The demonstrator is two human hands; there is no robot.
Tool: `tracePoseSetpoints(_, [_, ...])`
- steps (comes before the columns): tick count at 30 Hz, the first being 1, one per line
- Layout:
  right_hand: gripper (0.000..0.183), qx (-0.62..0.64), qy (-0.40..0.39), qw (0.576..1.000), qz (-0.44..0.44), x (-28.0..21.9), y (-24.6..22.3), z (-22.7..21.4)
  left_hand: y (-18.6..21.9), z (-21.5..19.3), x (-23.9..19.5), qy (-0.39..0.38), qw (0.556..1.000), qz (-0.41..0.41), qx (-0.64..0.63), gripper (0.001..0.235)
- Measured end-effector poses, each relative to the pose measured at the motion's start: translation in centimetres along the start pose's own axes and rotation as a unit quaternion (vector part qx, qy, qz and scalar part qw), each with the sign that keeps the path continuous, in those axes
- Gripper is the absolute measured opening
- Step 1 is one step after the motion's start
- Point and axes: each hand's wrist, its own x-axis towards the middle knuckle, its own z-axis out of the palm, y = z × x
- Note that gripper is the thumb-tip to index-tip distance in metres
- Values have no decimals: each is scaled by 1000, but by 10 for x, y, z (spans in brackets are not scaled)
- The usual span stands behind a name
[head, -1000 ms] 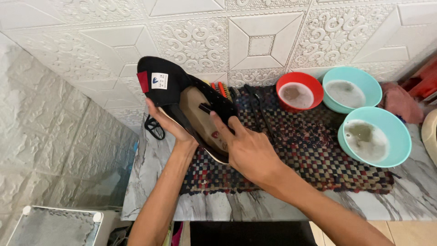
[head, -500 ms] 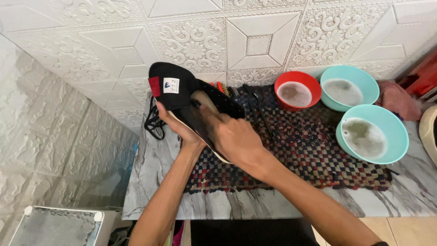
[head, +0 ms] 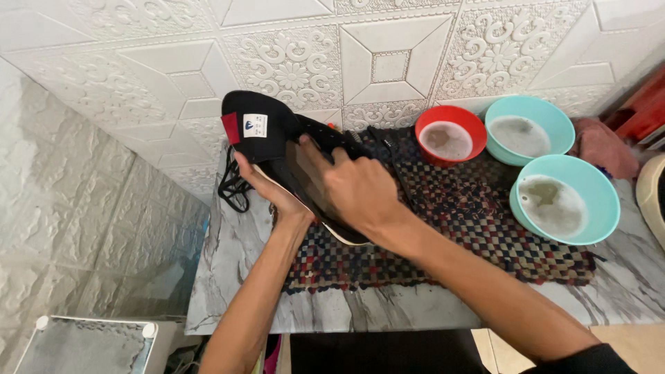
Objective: The person cleans the sole of a black slip-on shoe using a cloth and a small metal tool to scrape the textured surface. They then use a brush to clean the interior of the shoe, dipping it into a bowl of soapy water as needed.
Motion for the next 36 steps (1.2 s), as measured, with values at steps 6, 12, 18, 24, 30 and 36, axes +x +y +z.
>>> tracePoseSetpoints(6, [56, 36, -38, 998, -20, 0, 0, 12, 9, 39, -25, 2, 999, -34, -21, 66])
tracePoseSetpoints(12, [57, 100, -29, 994, -26, 1, -10, 7, -3, 22, -3, 33, 998, -25, -52, 63])
tracePoseSetpoints(18, [62, 60, 28, 998, -19, 2, 1, 15, 12, 86, -47, 21, 998, -31, -41, 67])
tracePoseSetpoints(24, [59, 13, -25, 999, -41, -3, -2, -12, 14, 67, -30, 16, 998, -27, -53, 70])
tracePoseSetpoints(30, [62, -3, -70, 997, -39, -38, -8, -5, 22, 48, -9, -16, 997, -31, -66, 73])
tracePoseSetpoints(36, [71, 1, -27, 999, 21, -11, 3, 29, 11, 48, -21, -28, 996, -76, -41, 71])
